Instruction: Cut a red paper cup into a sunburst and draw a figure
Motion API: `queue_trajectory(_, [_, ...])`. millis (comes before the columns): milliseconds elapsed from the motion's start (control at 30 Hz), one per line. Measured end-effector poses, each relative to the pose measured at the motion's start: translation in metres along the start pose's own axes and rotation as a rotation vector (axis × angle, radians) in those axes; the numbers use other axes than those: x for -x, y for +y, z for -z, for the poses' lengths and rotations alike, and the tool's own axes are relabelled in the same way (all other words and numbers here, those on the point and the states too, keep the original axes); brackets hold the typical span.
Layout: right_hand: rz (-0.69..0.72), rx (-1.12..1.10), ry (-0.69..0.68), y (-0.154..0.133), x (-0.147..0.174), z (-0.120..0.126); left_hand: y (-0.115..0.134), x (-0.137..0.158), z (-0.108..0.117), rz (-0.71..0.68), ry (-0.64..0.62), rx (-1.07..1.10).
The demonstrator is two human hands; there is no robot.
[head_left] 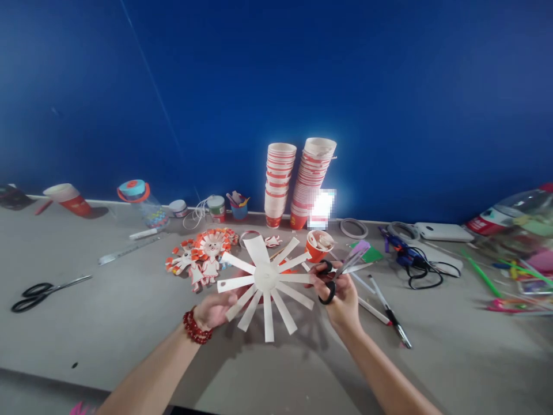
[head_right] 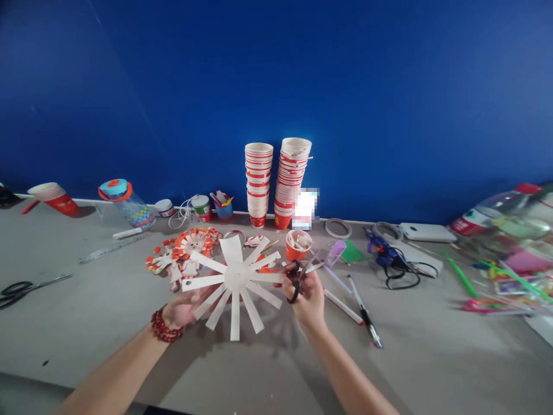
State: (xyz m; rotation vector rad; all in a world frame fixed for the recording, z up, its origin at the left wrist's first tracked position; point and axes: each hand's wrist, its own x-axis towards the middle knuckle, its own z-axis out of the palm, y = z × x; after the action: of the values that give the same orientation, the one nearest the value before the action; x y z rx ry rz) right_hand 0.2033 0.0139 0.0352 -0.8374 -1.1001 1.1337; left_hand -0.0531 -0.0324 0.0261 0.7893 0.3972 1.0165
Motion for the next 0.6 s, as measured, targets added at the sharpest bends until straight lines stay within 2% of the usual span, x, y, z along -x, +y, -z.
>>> queue_trajectory(100, [0.033, 0.031, -0.026, -0.002, 0.002, 0.000, 0.001, 0.002, 0.000, 0.011, 0.009, -0.150])
queue_trajectory(267, [-0.010, 0.091, -0.131, 0.000, 0.006, -0.005, 0.004, -0.005, -0.016, -0.042, 0.183, -0.526])
queue_trajectory(400, [-0.066, 0.248, -0.300, -0.006, -0.003, 0.002, 0.009, -0.009, -0.022, -0.005, 0.316, -0.632])
queue_trajectory(500, [0.004, 0.578, -0.401, -0.022, -0.018, 0.020, 0.009, -0.008, -0.017, -0.018, 0.438, -0.667])
queue_trajectory(600, [0.211, 1.145, -0.435, -0.041, -0.030, 0.038, 0.009, -0.006, -0.011, -0.063, 0.518, -0.705])
